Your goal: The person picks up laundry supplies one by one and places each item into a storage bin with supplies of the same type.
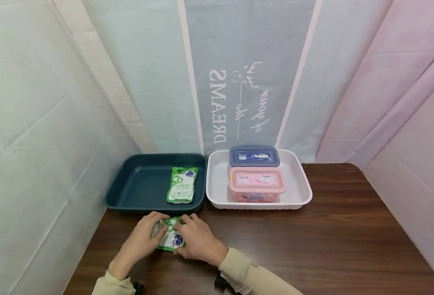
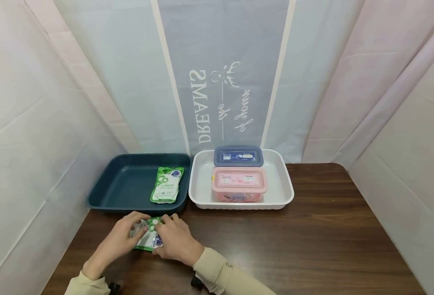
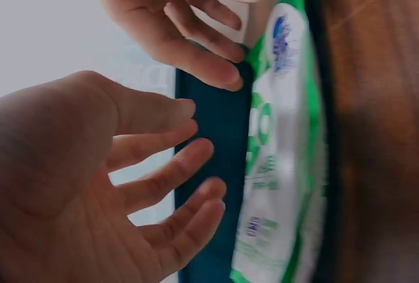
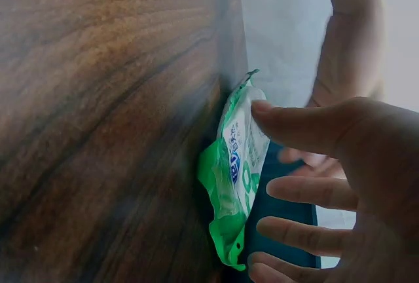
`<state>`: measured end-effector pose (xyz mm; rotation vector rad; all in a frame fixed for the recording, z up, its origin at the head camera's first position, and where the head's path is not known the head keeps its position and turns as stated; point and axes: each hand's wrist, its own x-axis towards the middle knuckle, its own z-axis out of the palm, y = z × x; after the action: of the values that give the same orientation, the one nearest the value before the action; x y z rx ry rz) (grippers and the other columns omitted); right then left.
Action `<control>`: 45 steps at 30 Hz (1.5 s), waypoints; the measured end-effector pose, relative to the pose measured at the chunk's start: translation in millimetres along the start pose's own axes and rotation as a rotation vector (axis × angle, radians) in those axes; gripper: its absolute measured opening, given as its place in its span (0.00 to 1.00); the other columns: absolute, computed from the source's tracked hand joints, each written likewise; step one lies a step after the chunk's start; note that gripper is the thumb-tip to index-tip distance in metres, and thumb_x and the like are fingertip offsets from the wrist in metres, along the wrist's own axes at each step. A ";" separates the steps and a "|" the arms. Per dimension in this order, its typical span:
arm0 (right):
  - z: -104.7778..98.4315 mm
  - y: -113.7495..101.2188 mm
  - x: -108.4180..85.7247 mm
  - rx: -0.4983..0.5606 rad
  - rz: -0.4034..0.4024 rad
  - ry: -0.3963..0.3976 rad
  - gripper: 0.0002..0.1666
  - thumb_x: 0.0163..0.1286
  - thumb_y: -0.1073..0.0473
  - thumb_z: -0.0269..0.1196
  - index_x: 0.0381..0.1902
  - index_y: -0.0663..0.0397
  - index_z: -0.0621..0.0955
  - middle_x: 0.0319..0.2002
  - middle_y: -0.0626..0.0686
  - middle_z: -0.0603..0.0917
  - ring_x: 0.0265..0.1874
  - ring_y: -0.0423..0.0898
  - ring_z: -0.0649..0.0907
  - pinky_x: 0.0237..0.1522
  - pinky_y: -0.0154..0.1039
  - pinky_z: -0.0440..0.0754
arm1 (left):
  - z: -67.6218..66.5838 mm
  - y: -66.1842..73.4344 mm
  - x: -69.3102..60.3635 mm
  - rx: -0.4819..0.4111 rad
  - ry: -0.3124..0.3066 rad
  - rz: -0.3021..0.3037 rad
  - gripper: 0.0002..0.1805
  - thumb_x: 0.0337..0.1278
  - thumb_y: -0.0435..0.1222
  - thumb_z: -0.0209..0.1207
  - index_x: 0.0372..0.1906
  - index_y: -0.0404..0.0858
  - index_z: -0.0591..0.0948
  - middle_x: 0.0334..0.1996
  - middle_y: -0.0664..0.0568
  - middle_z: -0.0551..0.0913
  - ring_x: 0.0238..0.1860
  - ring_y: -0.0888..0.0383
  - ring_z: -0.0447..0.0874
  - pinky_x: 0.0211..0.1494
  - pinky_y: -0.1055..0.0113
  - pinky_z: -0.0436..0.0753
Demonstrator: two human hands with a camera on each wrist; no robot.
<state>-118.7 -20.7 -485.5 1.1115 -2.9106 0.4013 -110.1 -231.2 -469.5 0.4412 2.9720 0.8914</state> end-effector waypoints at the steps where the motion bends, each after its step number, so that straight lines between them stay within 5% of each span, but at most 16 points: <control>1: 0.7 0.5 0.0 0.001 0.004 -0.011 0.34 0.61 0.34 0.79 0.60 0.43 0.88 0.62 0.50 0.83 0.57 0.50 0.81 0.55 0.39 0.85 | 1.6 -0.2 -1.8 0.014 -0.019 -0.012 0.15 0.71 0.33 0.67 0.60 0.41 0.86 0.57 0.50 0.85 0.56 0.47 0.82 0.57 0.47 0.85; 8: 5.7 2.0 -1.1 0.016 0.022 -0.057 0.26 0.59 0.39 0.82 0.52 0.43 0.91 0.61 0.49 0.83 0.50 0.48 0.82 0.40 0.36 0.87 | 10.3 -6.2 -10.6 0.042 -0.066 0.025 0.17 0.67 0.30 0.70 0.58 0.42 0.86 0.59 0.49 0.82 0.61 0.42 0.76 0.63 0.41 0.80; 15: 10.3 5.5 -1.6 0.029 0.035 -0.072 0.24 0.60 0.43 0.82 0.51 0.44 0.91 0.61 0.48 0.83 0.50 0.46 0.81 0.35 0.35 0.86 | 14.6 -6.6 -11.2 0.101 -0.102 0.041 0.16 0.66 0.32 0.71 0.57 0.43 0.88 0.62 0.46 0.81 0.64 0.39 0.76 0.65 0.37 0.78; 28: 5.1 18.9 -12.5 0.010 -0.026 -0.131 0.19 0.58 0.51 0.82 0.48 0.42 0.93 0.64 0.46 0.84 0.54 0.45 0.83 0.54 0.34 0.84 | 13.9 5.3 -10.3 0.164 -0.090 -0.018 0.20 0.67 0.33 0.71 0.61 0.41 0.86 0.64 0.45 0.80 0.64 0.38 0.74 0.61 0.36 0.77; 36: 3.6 22.4 -22.1 0.044 -0.048 -0.141 0.21 0.56 0.60 0.79 0.49 0.42 0.93 0.66 0.45 0.83 0.56 0.44 0.84 0.54 0.38 0.86 | 15.2 2.0 -4.1 0.150 -0.193 -0.080 0.23 0.67 0.36 0.71 0.64 0.41 0.83 0.61 0.48 0.83 0.60 0.41 0.80 0.61 0.36 0.78; 45: 6.4 27.9 -25.8 0.142 -0.042 -0.126 0.28 0.52 0.70 0.72 0.53 0.49 0.90 0.68 0.53 0.79 0.61 0.48 0.79 0.55 0.30 0.81 | 16.8 1.2 -1.9 0.139 -0.255 -0.155 0.24 0.67 0.40 0.72 0.65 0.41 0.82 0.62 0.44 0.82 0.61 0.39 0.82 0.64 0.35 0.80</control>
<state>-117.1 14.6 -500.6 1.2574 -3.0019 0.5649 -106.5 -221.6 -483.1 0.2962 2.7949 0.5703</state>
